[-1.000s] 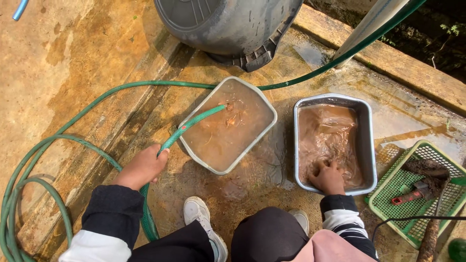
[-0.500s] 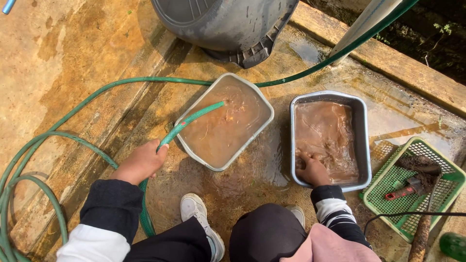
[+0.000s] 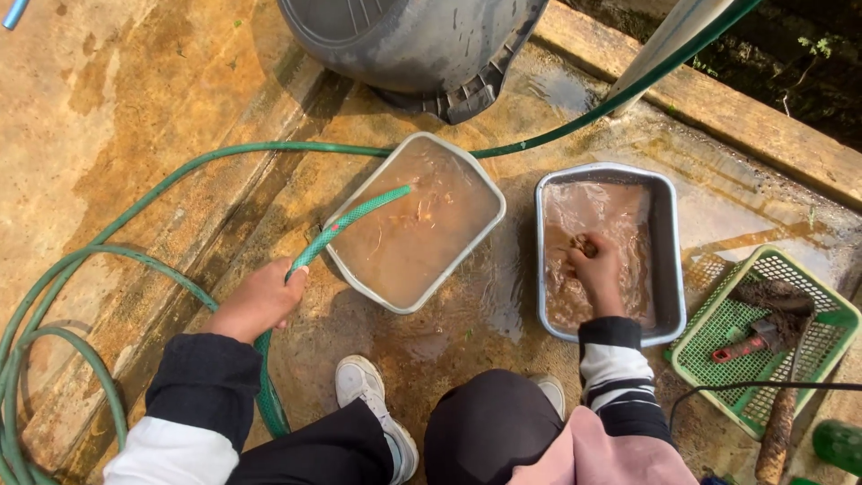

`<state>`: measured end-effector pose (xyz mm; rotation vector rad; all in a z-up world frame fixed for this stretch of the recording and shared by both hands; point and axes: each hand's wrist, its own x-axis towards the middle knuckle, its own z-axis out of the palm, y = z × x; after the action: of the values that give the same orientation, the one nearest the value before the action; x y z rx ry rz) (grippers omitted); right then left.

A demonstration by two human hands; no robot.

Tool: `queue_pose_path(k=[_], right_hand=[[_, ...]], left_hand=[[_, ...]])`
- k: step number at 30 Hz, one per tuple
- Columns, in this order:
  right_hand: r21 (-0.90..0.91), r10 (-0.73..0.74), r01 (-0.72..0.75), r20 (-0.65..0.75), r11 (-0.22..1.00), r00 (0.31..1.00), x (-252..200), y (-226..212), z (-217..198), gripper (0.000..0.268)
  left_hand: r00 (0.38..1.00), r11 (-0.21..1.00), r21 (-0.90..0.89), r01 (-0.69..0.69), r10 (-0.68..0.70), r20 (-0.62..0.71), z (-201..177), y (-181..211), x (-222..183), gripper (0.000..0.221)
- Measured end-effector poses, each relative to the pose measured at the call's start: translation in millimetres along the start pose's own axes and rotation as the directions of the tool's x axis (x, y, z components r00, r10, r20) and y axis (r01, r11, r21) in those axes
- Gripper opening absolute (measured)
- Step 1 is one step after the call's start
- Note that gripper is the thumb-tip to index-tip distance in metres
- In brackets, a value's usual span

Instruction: Washing and cleaning harvested roots in basins using a water hose.

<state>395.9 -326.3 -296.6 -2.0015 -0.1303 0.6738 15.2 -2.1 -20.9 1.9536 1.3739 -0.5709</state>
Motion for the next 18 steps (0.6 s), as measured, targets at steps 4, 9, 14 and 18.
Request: queue_pose_path(k=[4,9,14,18], right_hand=[[0.075,-0.134,0.121,0.22,0.99,0.966,-20.7,-102.8,58.3,0.039],[-0.323,-0.138,0.229,0.283,0.918,0.949,-68.9,-217.2,56.0,0.054],[-0.467,-0.317,0.251,-0.067,0.848,0.946,53.3,-22.3,-6.1,0.031],[-0.649,-0.23,0.111,-0.101,0.753,0.968,54.3,48.1,-41.6,0.059]], left_hand=[[1.0,0.999,0.042,0.028,-0.028,0.008,-0.9,11.2,-5.1,0.039],[1.0,0.991,0.131,0.003,-0.005,0.016,-3.9,14.3,-7.7,0.042],[0.999,0.996,0.079,0.03,-0.031,0.008,-7.0,11.8,-9.3,0.036],[0.999,0.998,0.044,0.033,-0.034,0.021,-7.3,10.3,-6.2,0.039]])
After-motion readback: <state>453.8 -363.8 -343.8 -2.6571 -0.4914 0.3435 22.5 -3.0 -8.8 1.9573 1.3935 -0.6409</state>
